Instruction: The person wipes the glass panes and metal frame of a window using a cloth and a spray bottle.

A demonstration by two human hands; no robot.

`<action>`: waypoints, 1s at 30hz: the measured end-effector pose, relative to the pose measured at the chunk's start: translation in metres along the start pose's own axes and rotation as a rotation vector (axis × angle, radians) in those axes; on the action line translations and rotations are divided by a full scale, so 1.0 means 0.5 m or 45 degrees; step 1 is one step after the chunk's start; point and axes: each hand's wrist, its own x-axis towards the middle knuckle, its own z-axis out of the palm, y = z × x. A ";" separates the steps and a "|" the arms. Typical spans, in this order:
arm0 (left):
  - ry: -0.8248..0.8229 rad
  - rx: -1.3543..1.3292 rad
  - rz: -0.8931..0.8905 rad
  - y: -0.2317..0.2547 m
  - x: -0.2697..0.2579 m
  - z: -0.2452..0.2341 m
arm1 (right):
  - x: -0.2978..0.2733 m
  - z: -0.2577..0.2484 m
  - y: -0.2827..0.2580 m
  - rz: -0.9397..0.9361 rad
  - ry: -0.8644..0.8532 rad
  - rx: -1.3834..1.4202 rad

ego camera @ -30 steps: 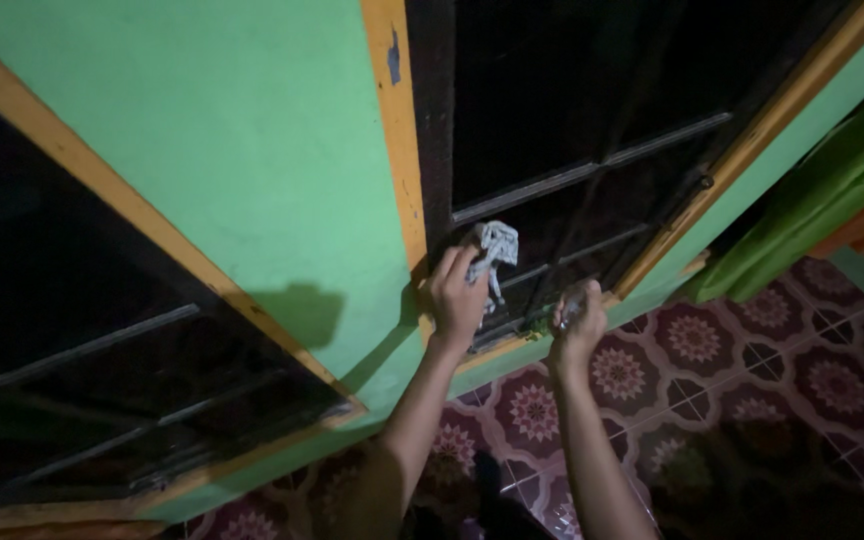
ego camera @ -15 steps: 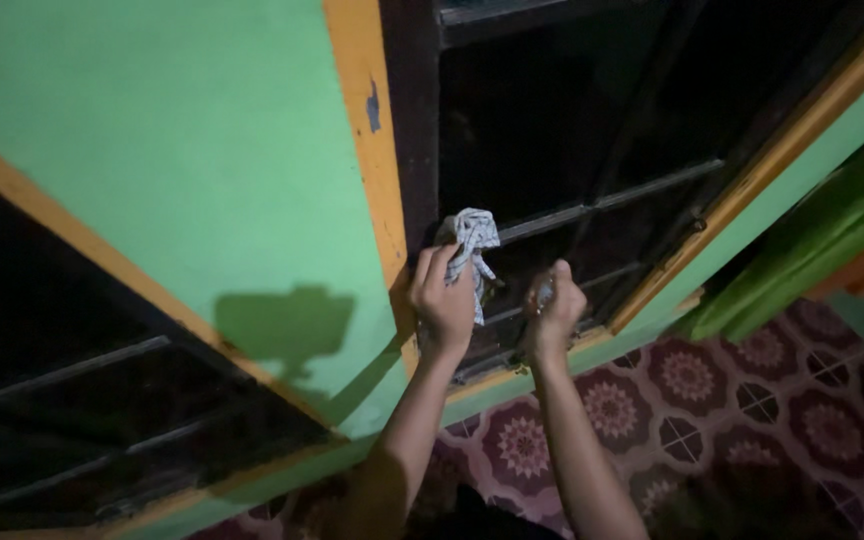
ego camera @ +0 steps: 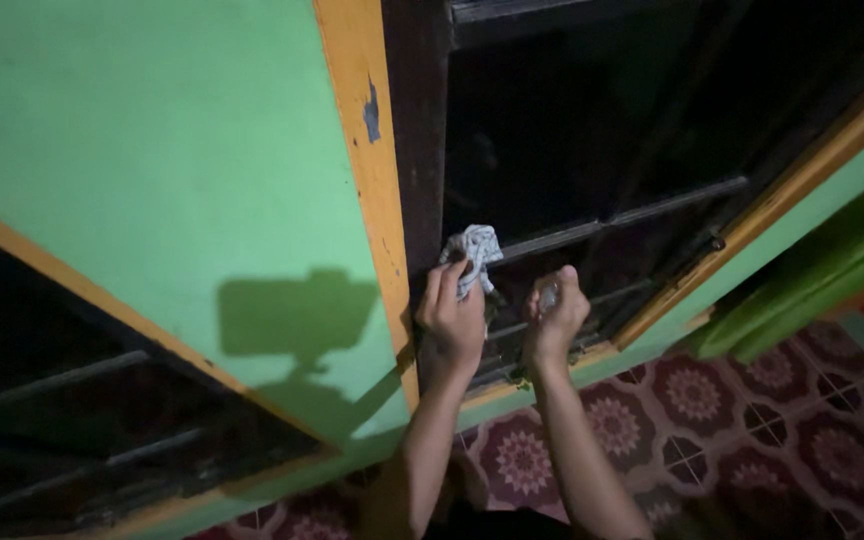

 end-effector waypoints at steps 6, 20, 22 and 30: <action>-0.108 0.038 0.042 0.006 0.014 0.026 | 0.000 -0.032 0.014 -0.074 -0.051 -0.013; -0.304 0.002 0.221 0.020 0.019 0.135 | 0.017 -0.085 -0.026 0.147 -0.020 0.221; -0.297 0.049 0.191 0.015 0.006 0.118 | 0.010 -0.093 -0.017 0.187 0.022 0.240; -0.255 0.240 0.166 -0.020 0.001 0.055 | -0.003 -0.071 0.012 0.228 -0.020 0.220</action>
